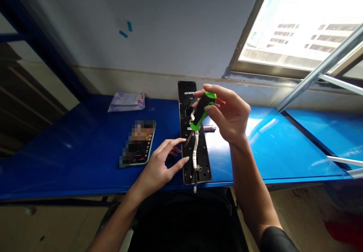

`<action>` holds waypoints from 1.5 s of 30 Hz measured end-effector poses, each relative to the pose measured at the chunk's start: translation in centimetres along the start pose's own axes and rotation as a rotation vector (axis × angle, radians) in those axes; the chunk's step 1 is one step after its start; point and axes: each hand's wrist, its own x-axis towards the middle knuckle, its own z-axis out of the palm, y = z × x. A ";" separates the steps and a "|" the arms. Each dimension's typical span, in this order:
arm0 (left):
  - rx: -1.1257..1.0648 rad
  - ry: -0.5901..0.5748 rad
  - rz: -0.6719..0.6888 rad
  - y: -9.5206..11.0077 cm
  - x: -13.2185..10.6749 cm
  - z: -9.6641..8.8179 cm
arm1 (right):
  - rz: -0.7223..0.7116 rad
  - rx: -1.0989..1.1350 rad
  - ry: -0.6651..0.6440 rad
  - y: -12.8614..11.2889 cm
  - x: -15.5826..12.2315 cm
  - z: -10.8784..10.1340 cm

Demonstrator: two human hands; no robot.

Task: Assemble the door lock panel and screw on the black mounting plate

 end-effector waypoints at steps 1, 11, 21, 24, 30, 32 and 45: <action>0.003 0.001 0.003 0.0 0.0 0.0 | -0.035 -0.028 0.005 0.0 0.3 0.0; 0.008 0.012 0.019 0.3 0.0 -0.1 | 0.068 0.077 -0.180 -1.7 0.8 0.5; -0.013 -0.009 -0.007 0.4 -0.2 -0.2 | 0.042 -0.046 0.004 -0.6 -0.1 0.6; -0.023 -0.014 -0.010 0.4 -0.1 -0.2 | 0.089 0.016 -0.058 -0.6 -0.2 0.5; -0.022 -0.022 -0.018 0.4 -0.1 -0.2 | -0.018 -0.019 0.112 0.2 -0.1 0.5; -0.019 -0.026 -0.021 0.3 -0.1 -0.2 | 0.011 -0.036 0.128 0.0 -0.2 0.6; 0.003 -0.023 -0.020 0.5 -0.1 -0.2 | -0.020 -0.095 0.099 -0.3 -0.2 0.6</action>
